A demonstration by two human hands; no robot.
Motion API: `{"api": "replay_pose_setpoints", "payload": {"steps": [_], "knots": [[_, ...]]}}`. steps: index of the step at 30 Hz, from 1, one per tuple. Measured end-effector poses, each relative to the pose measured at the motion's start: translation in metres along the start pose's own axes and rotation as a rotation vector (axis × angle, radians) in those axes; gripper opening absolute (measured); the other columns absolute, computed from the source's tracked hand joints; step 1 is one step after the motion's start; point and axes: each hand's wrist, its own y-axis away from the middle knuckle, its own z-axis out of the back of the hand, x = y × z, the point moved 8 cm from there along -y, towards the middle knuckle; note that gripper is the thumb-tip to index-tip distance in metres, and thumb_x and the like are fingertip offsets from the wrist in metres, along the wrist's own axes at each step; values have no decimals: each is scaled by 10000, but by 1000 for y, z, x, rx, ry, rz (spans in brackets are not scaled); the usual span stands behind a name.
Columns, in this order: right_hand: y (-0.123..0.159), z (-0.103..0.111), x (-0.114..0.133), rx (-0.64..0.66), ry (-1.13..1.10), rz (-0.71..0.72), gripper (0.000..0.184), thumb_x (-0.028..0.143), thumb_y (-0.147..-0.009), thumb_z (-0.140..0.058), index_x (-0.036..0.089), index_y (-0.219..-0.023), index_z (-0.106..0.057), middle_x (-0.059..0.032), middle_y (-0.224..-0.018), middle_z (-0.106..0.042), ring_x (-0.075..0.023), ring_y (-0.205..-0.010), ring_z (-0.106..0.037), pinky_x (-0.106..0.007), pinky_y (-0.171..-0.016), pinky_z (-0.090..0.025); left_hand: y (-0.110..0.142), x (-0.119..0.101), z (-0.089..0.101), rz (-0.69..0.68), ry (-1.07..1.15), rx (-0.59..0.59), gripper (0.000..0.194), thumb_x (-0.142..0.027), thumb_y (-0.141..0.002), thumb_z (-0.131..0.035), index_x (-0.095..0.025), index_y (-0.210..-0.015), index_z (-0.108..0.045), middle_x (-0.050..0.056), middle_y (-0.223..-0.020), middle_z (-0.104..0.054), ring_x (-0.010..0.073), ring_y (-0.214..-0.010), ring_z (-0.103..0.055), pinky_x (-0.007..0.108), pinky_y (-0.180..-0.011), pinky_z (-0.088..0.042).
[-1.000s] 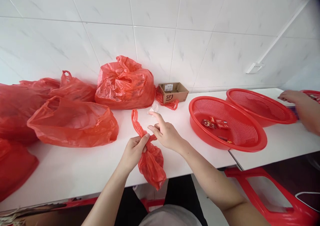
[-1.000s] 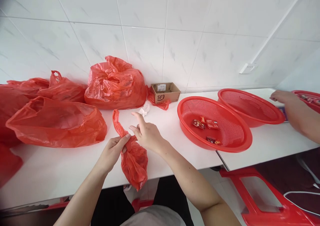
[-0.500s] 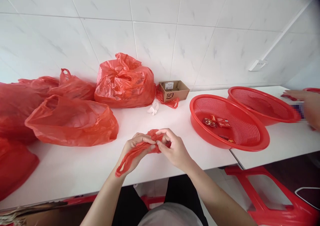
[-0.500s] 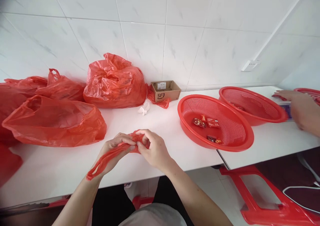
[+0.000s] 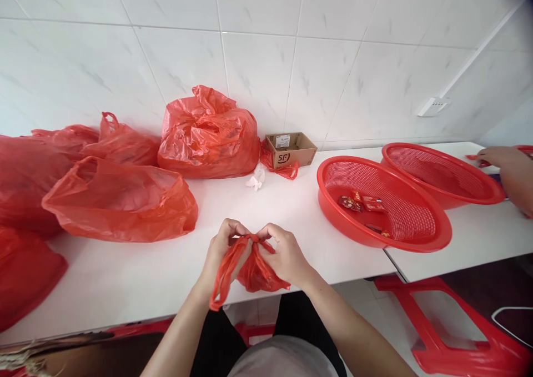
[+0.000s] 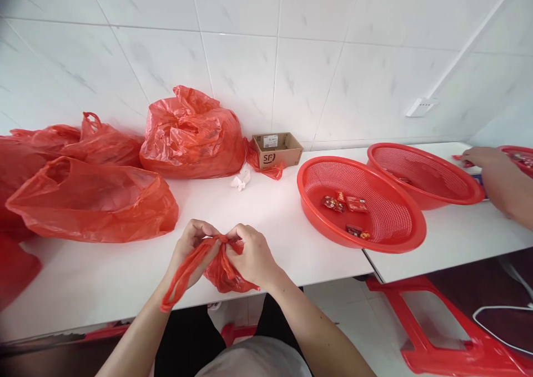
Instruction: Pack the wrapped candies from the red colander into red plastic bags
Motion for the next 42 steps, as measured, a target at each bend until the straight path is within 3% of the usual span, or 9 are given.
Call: {"api": "replay_pose_setpoints", "payload": {"steps": [4, 7, 10, 14, 21, 26, 30, 34, 42], "knots": [[3, 0, 5, -47, 23, 16, 49, 175, -828, -587, 205, -860, -609, -15, -877, -678, -163, -825, -625, -312, -772, -500, 4, 2, 2, -63, -91, -117, 139, -136, -856, -557, -222, -962, -528, 5, -893, -641, 136, -755, -618, 249, -665, -478], [0, -2, 4, 67, -158, -11, 112, 219, -902, -531, 199, -925, -638, -18, -895, -686, -148, -829, -635, -297, -787, -503, 5, 1, 6, -104, -103, -143, 181, -142, -847, -582, -225, -1008, -569, 19, -956, -641, 148, -810, -627, 263, -711, -487], [-4, 0, 1, 138, -321, -42, 160, 299, -931, -549, 185, -959, -658, -25, -901, -685, -140, -818, -627, -286, -774, -496, 4, -8, 8, -171, -143, -97, 145, -184, -848, -617, -220, -988, -616, 24, -931, -641, 156, -805, -624, 270, -714, -480], [-7, 2, 0, 157, -361, -62, 188, 332, -901, -613, 181, -988, -682, -34, -937, -679, -141, -828, -615, -286, -770, -482, 0, -23, 9, -247, -237, 3, 58, -235, -873, -616, -204, -909, -649, 24, -846, -646, 145, -716, -604, 259, -647, -459], [-3, 6, 11, 154, -235, -54, 66, 169, -820, -592, 184, -866, -637, -7, -881, -667, -131, -794, -603, -284, -772, -479, -5, -24, 10, -184, -311, 177, 121, -280, -884, -611, -201, -903, -701, 56, -887, -718, 178, -764, -668, 281, -689, -499], [-2, 13, 28, 71, 11, 103, 125, 95, -727, -530, 212, -771, -527, 5, -809, -600, -141, -755, -573, -281, -732, -469, -5, -22, 7, -209, -293, 224, 107, -263, -876, -635, -217, -914, -724, 56, -878, -710, 183, -790, -672, 294, -719, -519], [1, 12, 40, 23, 249, 227, 191, 63, -632, -491, 226, -711, -432, 13, -738, -564, -147, -673, -506, -293, -688, -420, -9, -23, 18, -318, -322, 167, 93, -217, -869, -644, -227, -880, -736, 45, -835, -683, 176, -816, -652, 285, -724, -519], [6, 6, 38, 91, 305, 202, 225, 49, -602, -487, 225, -696, -382, 31, -693, -525, -133, -621, -446, -276, -640, -387, -14, -18, 34, -334, -339, 118, 98, -216, -869, -646, -232, -882, -742, 48, -843, -676, 180, -858, -644, 286, -750, -517], [12, 14, 30, 98, 115, 83, 136, 96, -778, -530, 224, -785, -484, 10, -788, -574, -146, -717, -532, -286, -700, -452, -16, -30, 44, -143, -256, -10, 101, -330, -824, -704, -234, -806, -730, 34, -857, -671, 176, -819, -649, 283, -751, -519]]}}
